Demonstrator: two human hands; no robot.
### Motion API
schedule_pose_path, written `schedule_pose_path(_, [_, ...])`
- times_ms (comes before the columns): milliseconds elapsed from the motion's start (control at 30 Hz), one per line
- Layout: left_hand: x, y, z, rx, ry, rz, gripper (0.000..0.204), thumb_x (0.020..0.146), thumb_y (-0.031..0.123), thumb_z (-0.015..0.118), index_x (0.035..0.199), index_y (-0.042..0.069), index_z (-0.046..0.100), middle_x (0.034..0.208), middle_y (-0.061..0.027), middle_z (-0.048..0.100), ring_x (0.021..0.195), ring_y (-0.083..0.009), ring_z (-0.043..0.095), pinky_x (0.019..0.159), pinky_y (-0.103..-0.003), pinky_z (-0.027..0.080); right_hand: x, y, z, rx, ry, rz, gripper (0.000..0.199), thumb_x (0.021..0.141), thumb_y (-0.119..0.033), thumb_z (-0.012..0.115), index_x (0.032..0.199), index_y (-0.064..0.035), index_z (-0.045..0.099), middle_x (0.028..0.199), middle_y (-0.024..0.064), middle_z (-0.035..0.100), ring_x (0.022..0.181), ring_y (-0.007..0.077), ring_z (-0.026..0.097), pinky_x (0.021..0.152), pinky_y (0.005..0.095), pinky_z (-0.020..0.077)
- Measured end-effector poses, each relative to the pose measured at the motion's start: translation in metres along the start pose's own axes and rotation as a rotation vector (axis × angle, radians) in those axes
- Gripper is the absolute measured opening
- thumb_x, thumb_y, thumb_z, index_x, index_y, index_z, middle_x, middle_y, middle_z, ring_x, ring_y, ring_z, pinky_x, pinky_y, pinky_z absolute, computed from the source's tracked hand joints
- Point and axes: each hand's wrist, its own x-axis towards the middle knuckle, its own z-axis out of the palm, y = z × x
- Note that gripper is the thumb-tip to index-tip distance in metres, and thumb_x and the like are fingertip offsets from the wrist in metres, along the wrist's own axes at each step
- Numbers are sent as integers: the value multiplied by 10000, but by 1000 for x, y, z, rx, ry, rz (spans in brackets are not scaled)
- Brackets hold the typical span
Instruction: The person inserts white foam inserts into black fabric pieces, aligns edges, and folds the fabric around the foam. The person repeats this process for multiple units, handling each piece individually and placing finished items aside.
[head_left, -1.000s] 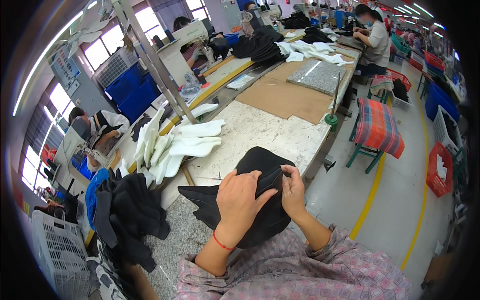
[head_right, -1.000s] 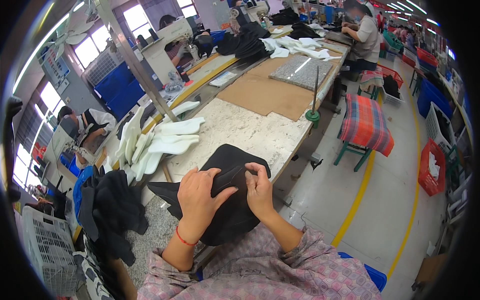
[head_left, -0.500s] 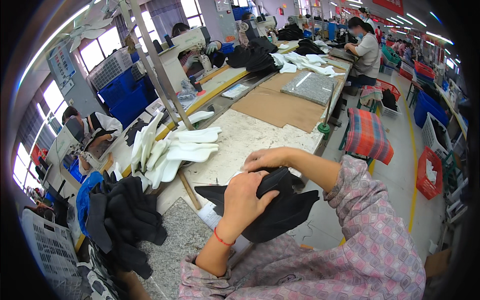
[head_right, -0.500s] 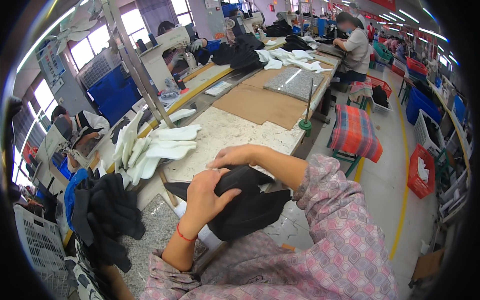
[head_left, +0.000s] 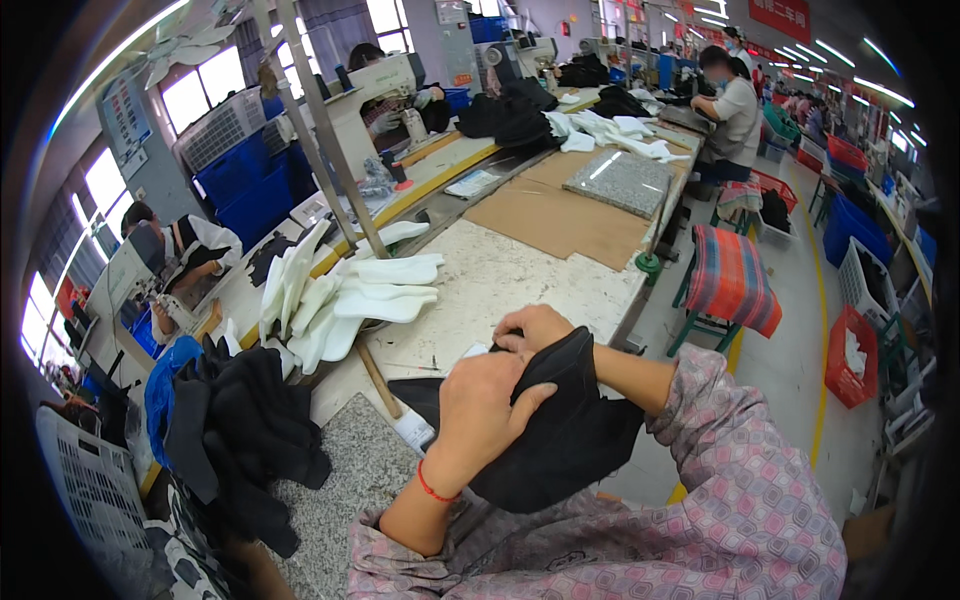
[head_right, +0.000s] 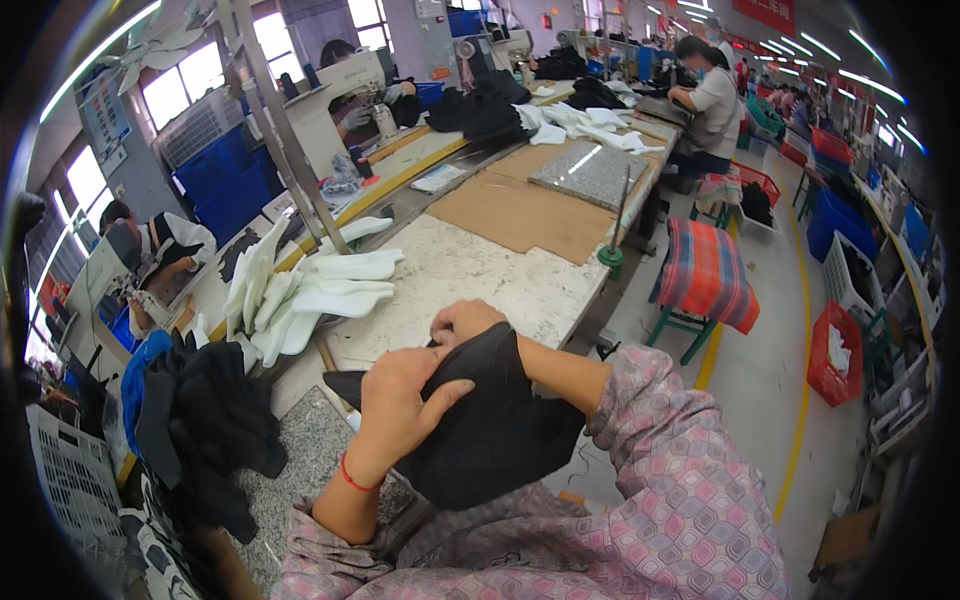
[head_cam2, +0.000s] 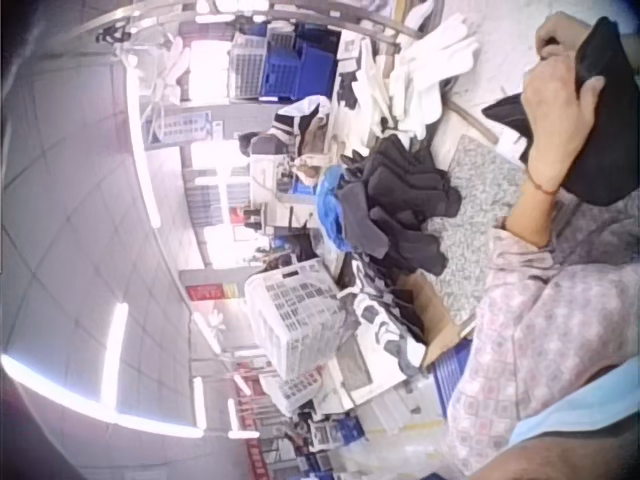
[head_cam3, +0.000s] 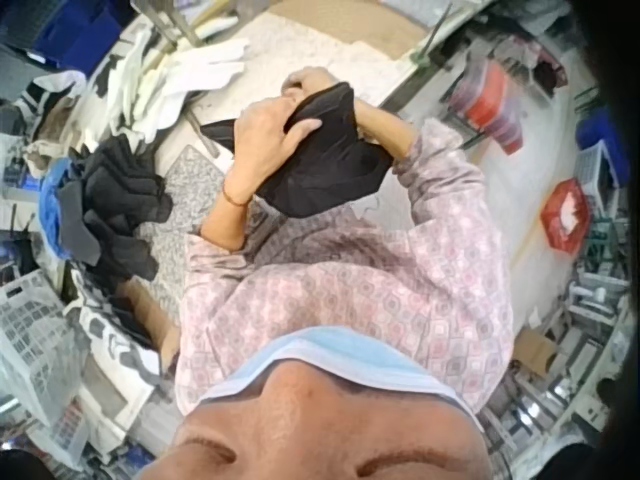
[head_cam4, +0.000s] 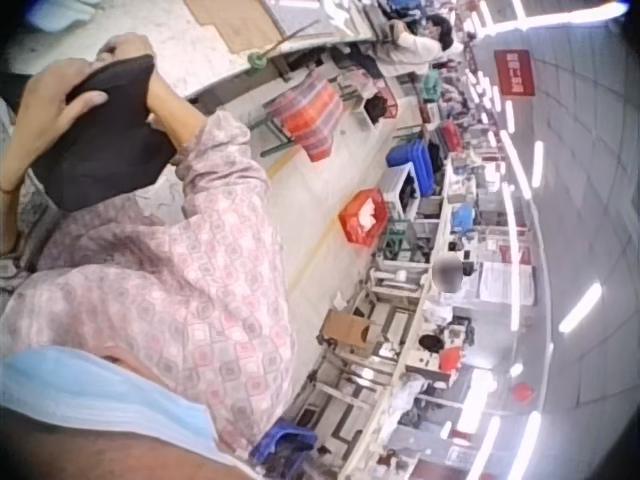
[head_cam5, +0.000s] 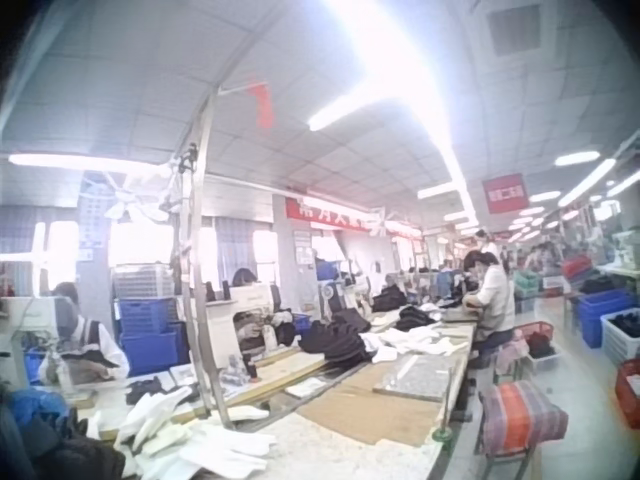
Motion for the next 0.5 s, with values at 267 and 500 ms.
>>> schedule_pose_path(267, [7, -3, 11, -77, -166, -100, 298, 754, 278, 715, 919, 36, 660, 767, -162, 606, 737, -363, 584, 649, -408, 458, -7, 14, 16, 107, -89, 204, 304, 751, -331, 623, 892, -78, 714, 817, 167, 685, 794, 312, 667, 733, 368, 517])
schedule_pose_path(500, [7, -6, 2, -132, -194, -82, 284, 798, 288, 680, 918, 32, 660, 760, -174, 601, 739, -360, 585, 661, -399, 459, -8, 1, 7, -36, -14, 236, 267, 744, -309, 631, 877, -94, 717, 851, 157, 690, 838, 315, 666, 736, 382, 523])
